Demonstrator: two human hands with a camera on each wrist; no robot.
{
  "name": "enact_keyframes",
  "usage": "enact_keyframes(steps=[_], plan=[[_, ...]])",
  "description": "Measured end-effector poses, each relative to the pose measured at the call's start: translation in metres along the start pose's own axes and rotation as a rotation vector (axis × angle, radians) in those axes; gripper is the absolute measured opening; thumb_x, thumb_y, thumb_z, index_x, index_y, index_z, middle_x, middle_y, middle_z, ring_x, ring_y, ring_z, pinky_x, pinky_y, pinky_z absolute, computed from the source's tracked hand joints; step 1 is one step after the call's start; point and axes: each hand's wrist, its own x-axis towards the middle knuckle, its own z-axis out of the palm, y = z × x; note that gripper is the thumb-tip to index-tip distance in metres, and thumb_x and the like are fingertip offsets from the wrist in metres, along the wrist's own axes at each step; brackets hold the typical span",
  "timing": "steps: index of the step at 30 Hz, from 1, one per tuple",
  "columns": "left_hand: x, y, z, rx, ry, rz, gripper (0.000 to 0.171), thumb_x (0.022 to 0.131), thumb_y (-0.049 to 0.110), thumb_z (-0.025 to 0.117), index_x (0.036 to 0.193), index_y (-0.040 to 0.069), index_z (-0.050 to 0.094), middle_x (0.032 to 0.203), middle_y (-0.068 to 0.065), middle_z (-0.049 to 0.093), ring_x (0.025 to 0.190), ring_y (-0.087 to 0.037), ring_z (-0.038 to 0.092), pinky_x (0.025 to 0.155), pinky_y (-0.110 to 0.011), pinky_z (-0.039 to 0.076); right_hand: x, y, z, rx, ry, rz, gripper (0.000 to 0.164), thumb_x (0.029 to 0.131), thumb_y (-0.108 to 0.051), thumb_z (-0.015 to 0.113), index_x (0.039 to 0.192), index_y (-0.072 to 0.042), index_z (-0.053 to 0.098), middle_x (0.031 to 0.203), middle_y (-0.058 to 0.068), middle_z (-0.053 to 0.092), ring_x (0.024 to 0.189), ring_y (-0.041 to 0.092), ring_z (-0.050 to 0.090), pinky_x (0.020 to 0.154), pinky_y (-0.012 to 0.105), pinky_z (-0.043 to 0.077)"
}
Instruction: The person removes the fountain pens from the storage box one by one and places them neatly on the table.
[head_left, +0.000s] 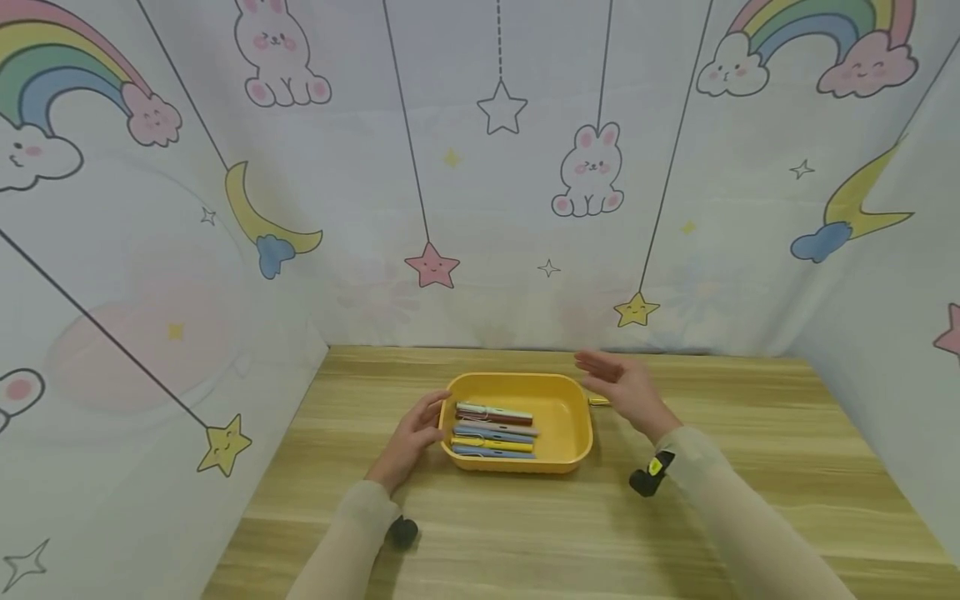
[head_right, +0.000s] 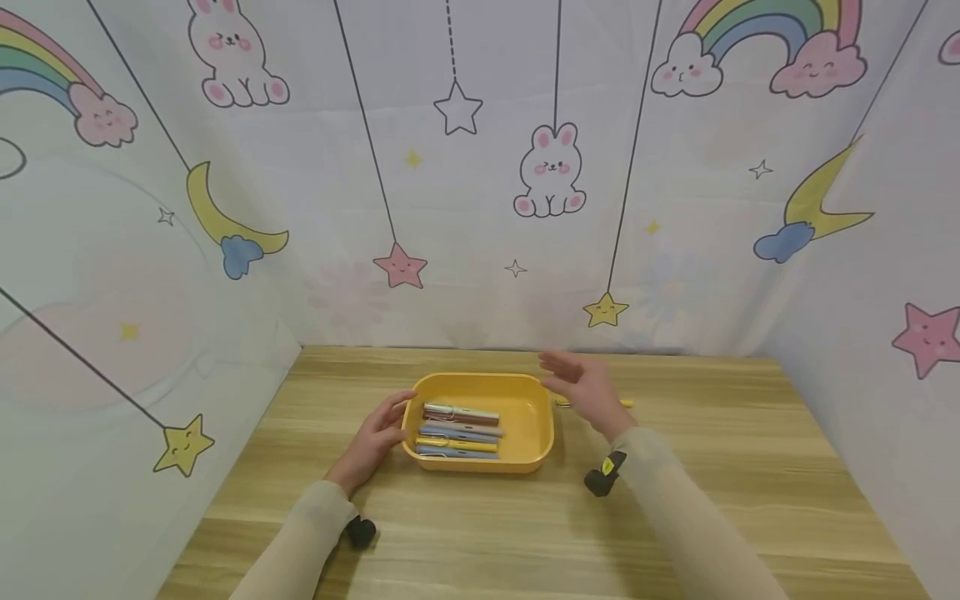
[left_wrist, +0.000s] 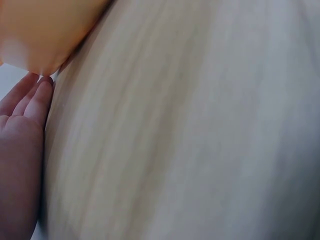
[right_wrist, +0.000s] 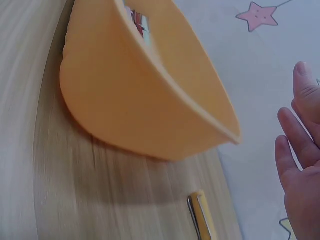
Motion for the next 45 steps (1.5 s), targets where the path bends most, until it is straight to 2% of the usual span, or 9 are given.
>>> enact_keyframes(steps=[8, 12, 17, 26, 30, 33, 36, 41, 45], plan=[[0.000, 0.000, -0.002, 0.004, -0.003, 0.006, 0.065, 0.096, -0.005, 0.058, 0.157, 0.012, 0.045, 0.165, -0.019, 0.039, 0.152, -0.037, 0.038, 0.121, -0.050, 0.031, 0.015, -0.009, 0.024, 0.054, -0.050, 0.039, 0.050, 0.099, -0.005, 0.071, 0.148, -0.008, 0.060, 0.148, 0.019, 0.060, 0.138, 0.044, 0.055, 0.100, 0.033, 0.055], [0.000, 0.001, -0.002, 0.003, 0.006, -0.006, 0.066, 0.096, -0.004, 0.059, 0.158, 0.012, 0.044, 0.165, -0.019, 0.040, 0.152, -0.037, 0.037, 0.121, -0.051, 0.030, 0.020, -0.012, 0.036, 0.012, -0.067, 0.054, 0.049, 0.098, -0.006, 0.072, 0.146, -0.010, 0.063, 0.147, 0.017, 0.062, 0.136, 0.037, 0.059, 0.104, 0.039, 0.053], [0.000, 0.001, -0.001, 0.000, 0.009, -0.009, 0.066, 0.096, -0.003, 0.060, 0.158, 0.013, 0.045, 0.165, -0.018, 0.040, 0.153, -0.036, 0.036, 0.123, -0.052, 0.027, 0.025, -0.010, 0.050, -0.067, -0.114, 0.041, 0.049, 0.097, -0.006, 0.073, 0.145, -0.004, 0.063, 0.146, 0.016, 0.063, 0.135, 0.033, 0.061, 0.108, 0.045, 0.049], [0.001, -0.003, -0.002, 0.002, 0.007, 0.005, 0.066, 0.094, -0.002, 0.061, 0.157, 0.013, 0.046, 0.164, -0.018, 0.041, 0.152, -0.036, 0.038, 0.122, -0.050, 0.029, 0.027, -0.011, 0.067, -0.153, -0.170, 0.029, 0.047, 0.097, -0.004, 0.072, 0.144, -0.002, 0.063, 0.143, 0.015, 0.065, 0.133, 0.034, 0.062, 0.107, 0.045, 0.051], [0.001, -0.003, -0.002, 0.007, 0.001, 0.012, 0.066, 0.095, -0.002, 0.061, 0.158, 0.013, 0.045, 0.164, -0.019, 0.042, 0.152, -0.036, 0.038, 0.119, -0.038, 0.035, 0.028, -0.010, 0.074, -0.202, -0.192, 0.038, 0.047, 0.097, -0.006, 0.074, 0.143, -0.006, 0.065, 0.140, 0.013, 0.068, 0.129, 0.033, 0.065, 0.101, 0.042, 0.055], [0.000, -0.003, -0.003, 0.009, -0.004, 0.021, 0.065, 0.096, -0.002, 0.060, 0.158, 0.013, 0.045, 0.164, -0.019, 0.041, 0.152, -0.037, 0.038, 0.114, -0.027, 0.038, 0.031, -0.008, 0.078, -0.237, -0.211, 0.022, 0.047, 0.096, -0.007, 0.074, 0.142, -0.006, 0.066, 0.138, 0.014, 0.069, 0.127, 0.033, 0.066, 0.101, 0.043, 0.055], [0.000, -0.003, -0.003, 0.004, -0.005, 0.028, 0.065, 0.097, -0.002, 0.060, 0.158, 0.013, 0.044, 0.164, -0.019, 0.041, 0.152, -0.038, 0.038, 0.111, -0.021, 0.040, 0.033, -0.006, 0.082, -0.248, -0.226, 0.009, 0.045, 0.097, -0.007, 0.074, 0.141, -0.004, 0.066, 0.137, 0.015, 0.070, 0.125, 0.033, 0.067, 0.102, 0.045, 0.054], [0.000, -0.004, -0.003, -0.004, -0.006, 0.025, 0.065, 0.097, -0.002, 0.060, 0.158, 0.011, 0.044, 0.165, -0.020, 0.040, 0.153, -0.038, 0.036, 0.113, -0.021, 0.038, 0.033, -0.004, 0.087, -0.239, -0.255, 0.033, 0.042, 0.099, -0.007, 0.071, 0.140, -0.002, 0.066, 0.137, 0.016, 0.069, 0.123, 0.033, 0.068, 0.101, 0.045, 0.055], [0.000, -0.003, -0.001, -0.001, 0.004, 0.009, 0.064, 0.097, 0.000, 0.061, 0.158, 0.014, 0.045, 0.165, -0.017, 0.041, 0.153, -0.034, 0.037, 0.117, -0.028, 0.036, 0.033, -0.001, 0.091, -0.261, -0.268, 0.074, 0.042, 0.099, -0.009, 0.071, 0.141, -0.005, 0.066, 0.138, 0.013, 0.069, 0.124, 0.031, 0.067, 0.101, 0.044, 0.055]])
